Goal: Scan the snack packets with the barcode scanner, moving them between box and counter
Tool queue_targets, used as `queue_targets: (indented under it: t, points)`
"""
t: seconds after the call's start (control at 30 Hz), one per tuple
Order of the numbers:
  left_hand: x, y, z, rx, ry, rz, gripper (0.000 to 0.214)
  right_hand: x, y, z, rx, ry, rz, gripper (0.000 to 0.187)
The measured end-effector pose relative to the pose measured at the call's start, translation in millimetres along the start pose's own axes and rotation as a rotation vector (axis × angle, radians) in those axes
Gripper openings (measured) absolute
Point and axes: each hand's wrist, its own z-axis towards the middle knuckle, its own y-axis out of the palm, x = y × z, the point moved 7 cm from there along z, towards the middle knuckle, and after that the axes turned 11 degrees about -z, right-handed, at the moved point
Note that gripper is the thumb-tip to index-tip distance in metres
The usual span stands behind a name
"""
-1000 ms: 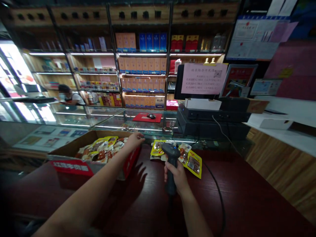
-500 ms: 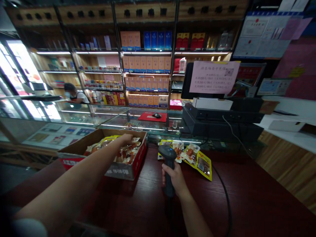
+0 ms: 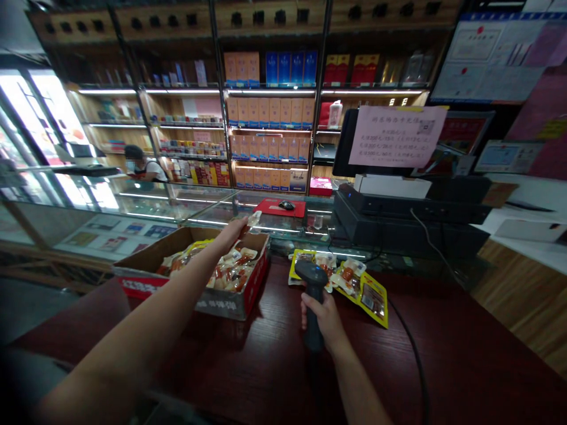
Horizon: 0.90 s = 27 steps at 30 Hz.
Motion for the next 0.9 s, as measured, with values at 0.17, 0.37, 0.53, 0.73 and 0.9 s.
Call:
queue_targets:
  t: [0.17, 0.37, 0.53, 0.73, 0.9]
  points:
    - [5, 51.7, -62, -0.33, -0.117, -0.448, 0.03, -2, -7, -2, -0.023, -0.022, -0.001, 0.044]
    - [1, 70.7, -85, -0.323, 0.16, 0.014, 0.037, -3, -16, -7, -0.119, -0.072, -0.054, 0.033]
    - [-4, 73.3, -80, -0.359, 0.244, 0.186, 0.042, 4, -9, -6, -0.199, -0.11, -0.09, 0.043]
    - [-8, 72.1, -81, -0.352, 0.198, 0.172, 0.044, 10, -8, -8, -0.227, -0.117, -0.157, 0.036]
    - [-7, 70.8, -79, -0.329, 0.192, 0.156, 0.039, 9, -10, -11, -0.212, -0.104, -0.164, 0.034]
